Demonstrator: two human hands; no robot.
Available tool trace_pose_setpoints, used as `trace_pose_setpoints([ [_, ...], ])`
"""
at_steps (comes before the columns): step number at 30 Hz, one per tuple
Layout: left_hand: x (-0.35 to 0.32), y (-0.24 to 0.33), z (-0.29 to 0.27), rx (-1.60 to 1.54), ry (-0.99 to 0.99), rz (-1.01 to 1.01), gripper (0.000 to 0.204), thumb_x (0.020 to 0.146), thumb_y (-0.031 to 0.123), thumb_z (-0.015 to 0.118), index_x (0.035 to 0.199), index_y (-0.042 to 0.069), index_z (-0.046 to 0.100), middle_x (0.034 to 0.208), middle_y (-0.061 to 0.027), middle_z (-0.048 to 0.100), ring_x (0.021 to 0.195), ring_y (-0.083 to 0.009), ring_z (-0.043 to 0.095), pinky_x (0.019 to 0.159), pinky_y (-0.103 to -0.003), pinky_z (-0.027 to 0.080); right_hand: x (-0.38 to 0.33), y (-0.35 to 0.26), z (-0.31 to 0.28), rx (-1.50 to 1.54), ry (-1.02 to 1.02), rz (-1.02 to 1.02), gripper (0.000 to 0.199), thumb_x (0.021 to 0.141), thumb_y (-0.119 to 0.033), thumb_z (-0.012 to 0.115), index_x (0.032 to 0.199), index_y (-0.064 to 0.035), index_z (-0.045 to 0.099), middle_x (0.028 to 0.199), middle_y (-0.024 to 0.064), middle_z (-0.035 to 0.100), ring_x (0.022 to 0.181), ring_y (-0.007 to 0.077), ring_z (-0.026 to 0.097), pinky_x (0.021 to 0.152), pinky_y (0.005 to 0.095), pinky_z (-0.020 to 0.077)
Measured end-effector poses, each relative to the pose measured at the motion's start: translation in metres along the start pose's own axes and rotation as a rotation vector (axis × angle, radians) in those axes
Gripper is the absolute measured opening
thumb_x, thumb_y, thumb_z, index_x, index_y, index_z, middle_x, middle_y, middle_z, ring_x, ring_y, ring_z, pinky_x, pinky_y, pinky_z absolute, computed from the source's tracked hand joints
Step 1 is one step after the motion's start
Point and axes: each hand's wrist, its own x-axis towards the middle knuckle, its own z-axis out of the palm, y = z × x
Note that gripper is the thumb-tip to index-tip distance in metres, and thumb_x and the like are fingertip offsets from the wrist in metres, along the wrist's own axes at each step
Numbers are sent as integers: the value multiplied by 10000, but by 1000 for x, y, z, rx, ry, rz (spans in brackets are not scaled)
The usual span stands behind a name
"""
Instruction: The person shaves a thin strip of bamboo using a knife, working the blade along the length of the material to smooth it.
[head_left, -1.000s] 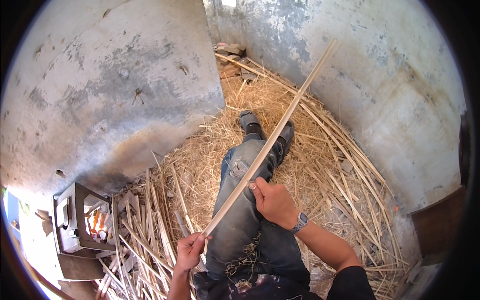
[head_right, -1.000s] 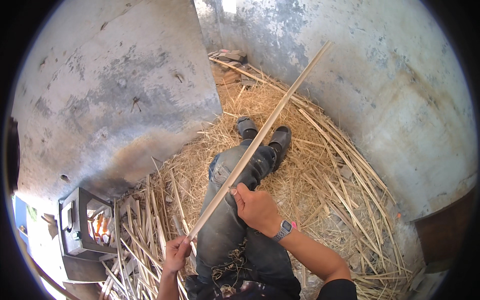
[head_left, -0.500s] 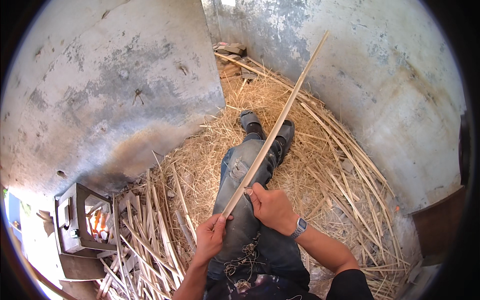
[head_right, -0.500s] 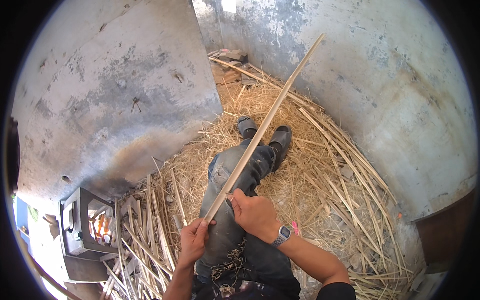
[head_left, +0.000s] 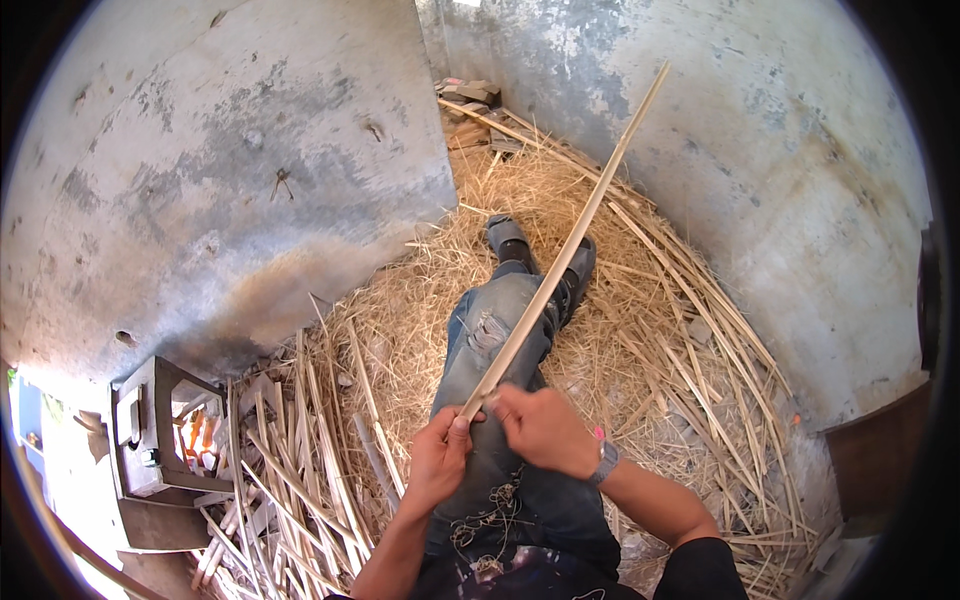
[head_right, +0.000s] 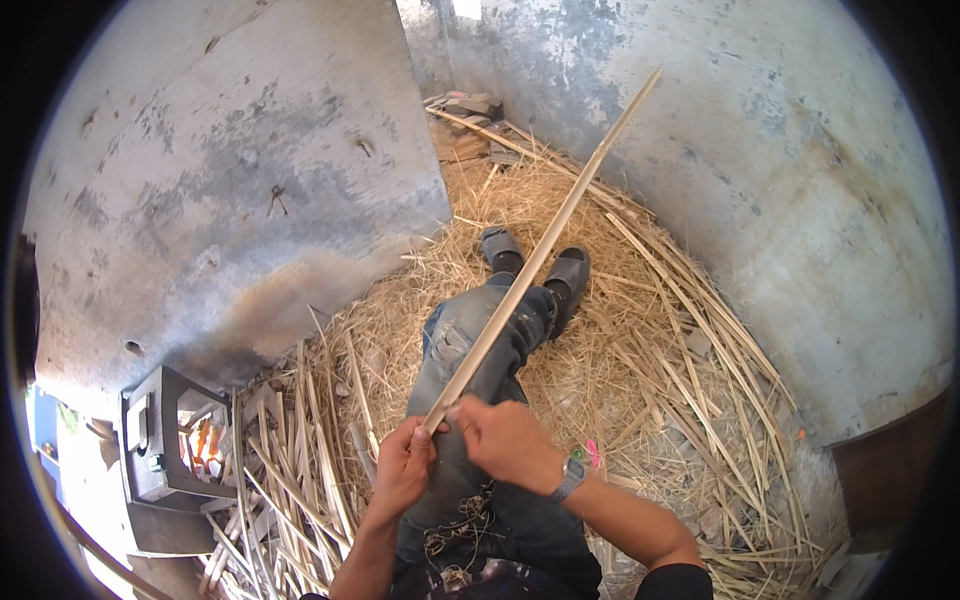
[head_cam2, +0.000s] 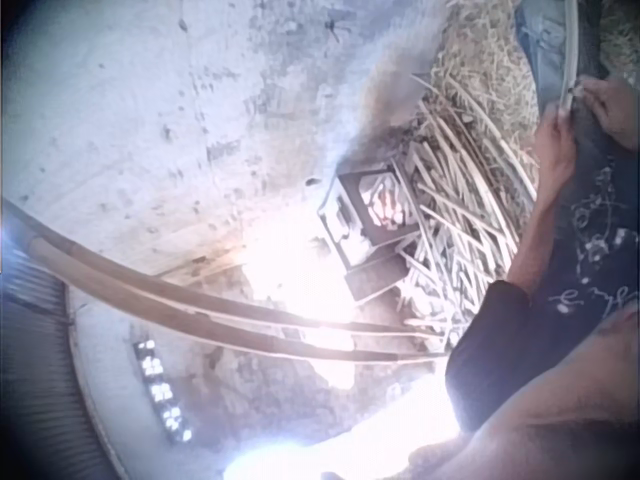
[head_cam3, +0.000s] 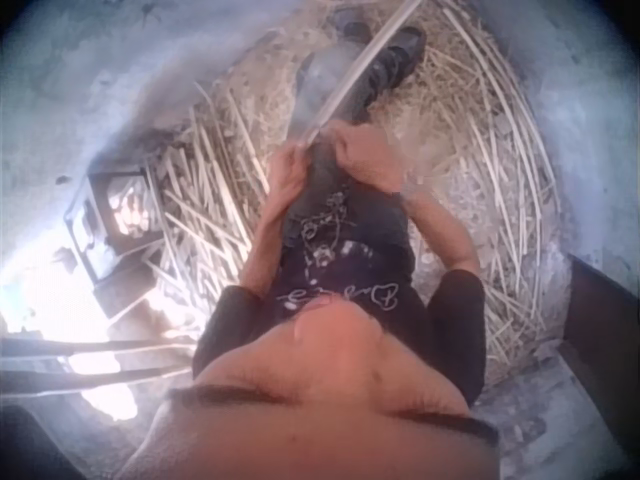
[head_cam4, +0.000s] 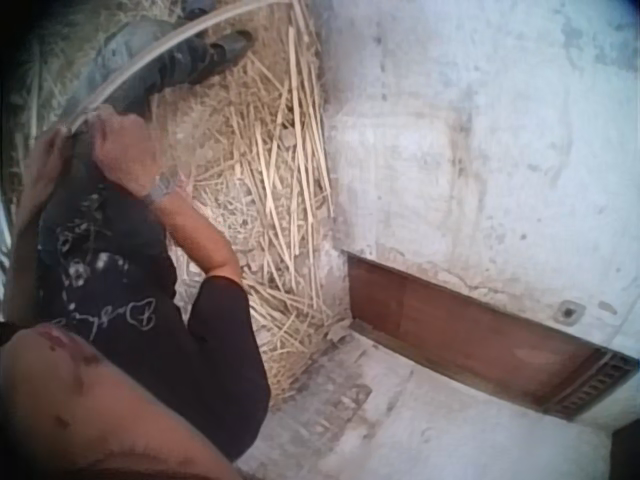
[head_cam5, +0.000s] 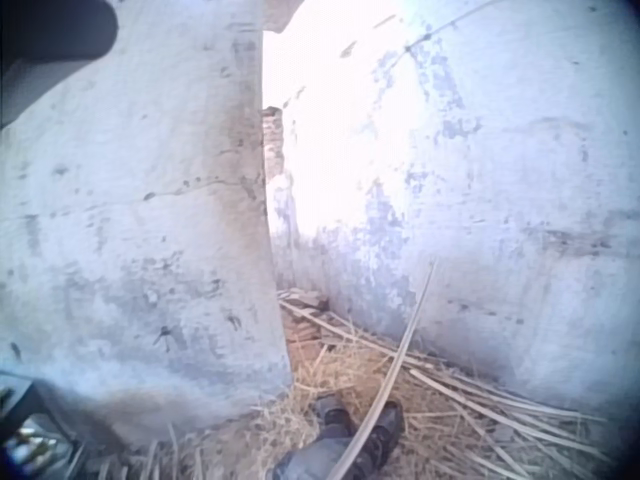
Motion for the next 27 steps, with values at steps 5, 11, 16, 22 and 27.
trace_pose_setpoints([
  [5, 0, 1, -8, -146, -21, -1, 415, 1172, 346, 448, 1142, 6, 683, 635, 63, 451, 565, -33, 403, 531, -233, 354, 9, -3, -5, 280, 34, 71, 320, 1083, -259, 606, 861, -29, 598, 618, 231, 581, 537, 433, 601, 493, 512, 421],
  [11, -12, -7, -8, -103, 25, -4, 428, 1176, 331, 435, 1101, 3, 699, 628, 58, 458, 550, -31, 391, 519, -232, 337, 34, 21, -31, 71, 265, 153, 371, 1084, -258, 613, 804, -21, 561, 611, 221, 564, 524, 418, 584, 479, 474, 389],
  [16, -6, -4, 6, -73, 98, -29, 466, 1183, 329, 408, 1063, -13, 700, 601, 68, 428, 523, -28, 353, 495, -230, 303, 11, 7, -19, -217, 205, 128, 342, 1088, -260, 596, 832, -36, 562, 615, 207, 575, 551, 422, 612, 488, 489, 429],
  [22, -7, -7, 3, -51, 124, -35, 445, 1183, 307, 413, 1040, -8, 693, 597, 68, 423, 518, -27, 349, 483, -234, 291, 13, 9, -15, -206, 165, 59, 286, 1075, -270, 597, 867, -79, 551, 605, 213, 590, 567, 458, 623, 489, 533, 458],
  [27, -5, -8, 10, -87, 146, -8, 415, 1174, 274, 443, 1022, -7, 708, 604, 63, 443, 528, -26, 367, 486, -247, 297, -14, -10, 0, -243, -28, -46, 279, 1060, -290, 605, 876, -84, 558, 565, 175, 610, 518, 417, 643, 459, 534, 478],
])
